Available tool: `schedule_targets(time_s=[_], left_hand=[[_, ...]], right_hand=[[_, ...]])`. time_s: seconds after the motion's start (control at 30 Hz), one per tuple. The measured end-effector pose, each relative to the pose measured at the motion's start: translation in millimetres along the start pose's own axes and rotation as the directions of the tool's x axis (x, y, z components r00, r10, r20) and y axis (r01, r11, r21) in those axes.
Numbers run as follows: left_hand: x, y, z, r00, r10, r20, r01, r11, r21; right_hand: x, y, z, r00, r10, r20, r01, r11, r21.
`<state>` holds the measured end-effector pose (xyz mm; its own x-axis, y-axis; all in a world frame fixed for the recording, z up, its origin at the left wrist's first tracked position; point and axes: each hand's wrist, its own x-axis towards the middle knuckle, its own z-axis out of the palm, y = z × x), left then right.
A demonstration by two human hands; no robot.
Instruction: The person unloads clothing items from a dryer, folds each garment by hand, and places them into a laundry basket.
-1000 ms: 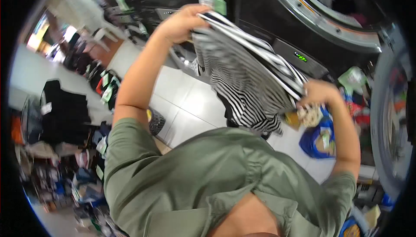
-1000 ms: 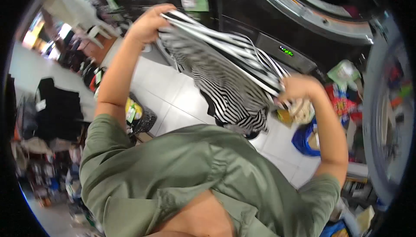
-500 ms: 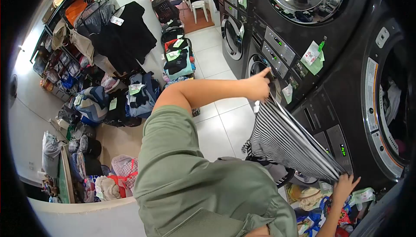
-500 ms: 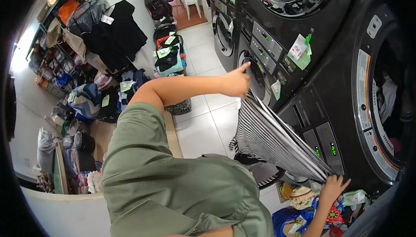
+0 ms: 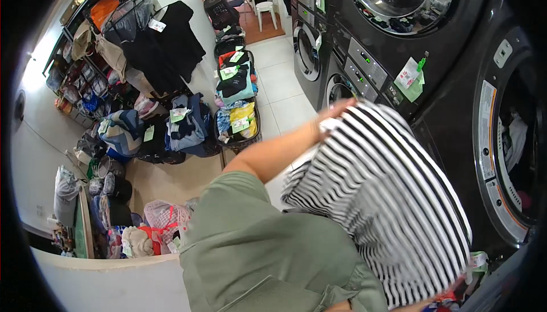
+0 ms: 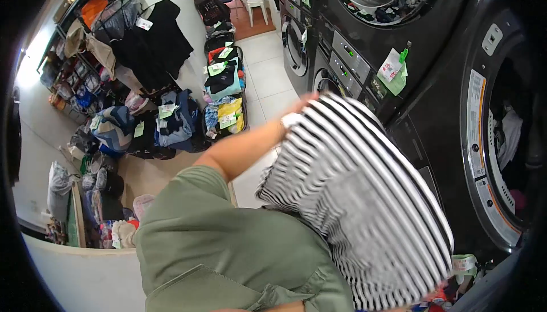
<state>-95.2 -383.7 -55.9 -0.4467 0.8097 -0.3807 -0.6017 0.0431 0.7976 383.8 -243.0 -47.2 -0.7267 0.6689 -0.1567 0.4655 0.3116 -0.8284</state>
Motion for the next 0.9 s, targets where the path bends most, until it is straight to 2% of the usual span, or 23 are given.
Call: schedule_targets(time_s=[0.03, 0.07, 0.1, 0.13, 0.17, 0.2, 0.23, 0.27, 0.33, 0.4, 0.47, 0.5, 0.53, 0.6, 0.63, 0.67, 0.7, 0.73, 0.77, 0.8, 0.83, 0.87, 0.9], left_hand=[[38, -73, -35, 0.981, 0.03, 0.193, -0.02, 0.998, -0.057], [18, -116, -59, 0.868, -0.021, 0.496, 0.175, 0.948, -0.266], [-2, -158, -83, 0.628, -0.077, 0.775, 0.49, 0.812, -0.316], [-22, -201, -107, 0.343, -0.117, 0.932, 0.708, 0.685, -0.174], [-47, -211, -116, 0.698, -0.296, 0.652, 0.656, 0.629, -0.417], [-49, -214, -116, 0.705, -0.301, 0.642, 0.656, 0.622, -0.429], [-47, -215, -113, 0.74, -0.475, 0.476, 0.608, 0.775, -0.172], [-40, -211, -112, 0.779, -0.571, 0.259, 0.557, 0.82, 0.133], [-5, -200, -118, 0.906, -0.394, 0.154, 0.344, 0.899, 0.272], [0, -141, -112, 0.911, -0.195, 0.364, 0.218, 0.976, -0.025], [5, -119, -99, 0.918, -0.153, 0.365, 0.201, 0.975, -0.097], [4, -119, -86, 0.936, -0.307, 0.175, 0.287, 0.949, 0.132], [-2, -118, -69, 0.928, -0.184, 0.325, 0.038, 0.912, 0.408], [-4, -89, -61, 0.961, -0.201, 0.188, 0.002, 0.688, 0.726], [2, -80, -76, 0.969, -0.155, 0.192, -0.009, 0.754, 0.657], [5, -71, -92, 0.975, -0.111, 0.192, -0.022, 0.813, 0.582], [-22, -41, -74, 0.993, -0.109, 0.047, 0.045, 0.711, 0.701], [-15, -40, -89, 0.975, -0.117, 0.187, -0.046, 0.722, 0.691], [-17, -33, -87, 0.97, 0.015, 0.243, -0.199, 0.626, 0.754], [-20, -22, -79, 0.939, 0.141, 0.314, -0.341, 0.498, 0.797], [-18, -11, -69, 0.938, 0.14, 0.316, -0.343, 0.493, 0.8], [-15, -6, -54, 0.901, 0.138, 0.412, -0.388, 0.679, 0.623], [-9, -3, -39, 0.854, 0.156, 0.496, -0.389, 0.826, 0.409]], right_hand=[[9, 40, 23, 0.988, 0.138, -0.075, -0.138, 0.99, 0.008], [8, 77, 49, 0.961, 0.245, -0.125, -0.238, 0.969, 0.068], [2, 106, 74, 0.933, 0.331, -0.144, -0.304, 0.935, 0.181], [-7, 122, 90, 0.904, 0.403, -0.143, -0.347, 0.887, 0.306], [-17, 128, 99, 0.881, 0.456, -0.126, -0.369, 0.829, 0.419], [-24, 127, 103, 0.869, 0.485, -0.097, -0.379, 0.779, 0.5], [-25, 124, 105, 0.864, 0.499, -0.067, -0.383, 0.739, 0.554], [-23, 122, 106, 0.867, 0.496, -0.037, -0.383, 0.714, 0.586], [-18, 121, 107, 0.878, 0.478, 0.011, -0.381, 0.685, 0.622], [-13, 118, 106, 0.888, 0.456, 0.054, -0.388, 0.681, 0.621], [-5, 113, 106, 0.895, 0.438, 0.088, -0.395, 0.682, 0.615], [-2, 117, 105, 0.9, 0.427, 0.087, -0.384, 0.684, 0.62], [2, 125, 106, 0.908, 0.414, 0.065, -0.355, 0.677, 0.645], [3, 173, 93, 0.935, 0.332, -0.124, -0.122, 0.63, 0.767], [-2, 173, 70, 0.861, 0.501, -0.09, -0.271, 0.601, 0.752], [-17, 173, 60, 0.863, 0.441, -0.248, -0.186, 0.732, 0.655], [-30, 150, 54, 0.838, 0.366, -0.404, -0.122, 0.848, 0.516], [-43, 128, 48, 0.791, 0.283, -0.543, -0.089, 0.931, 0.355], [-41, 122, 42, 0.744, 0.239, -0.624, -0.085, 0.96, 0.266], [-36, 121, 37, 0.725, 0.24, -0.646, -0.068, 0.958, 0.28], [-29, 123, 32, 0.705, 0.261, -0.66, -0.032, 0.941, 0.338], [-18, 128, 25, 0.699, 0.321, -0.639, 0.011, 0.889, 0.459], [-4, 137, 18, 0.707, 0.413, -0.574, 0.074, 0.764, 0.64]])
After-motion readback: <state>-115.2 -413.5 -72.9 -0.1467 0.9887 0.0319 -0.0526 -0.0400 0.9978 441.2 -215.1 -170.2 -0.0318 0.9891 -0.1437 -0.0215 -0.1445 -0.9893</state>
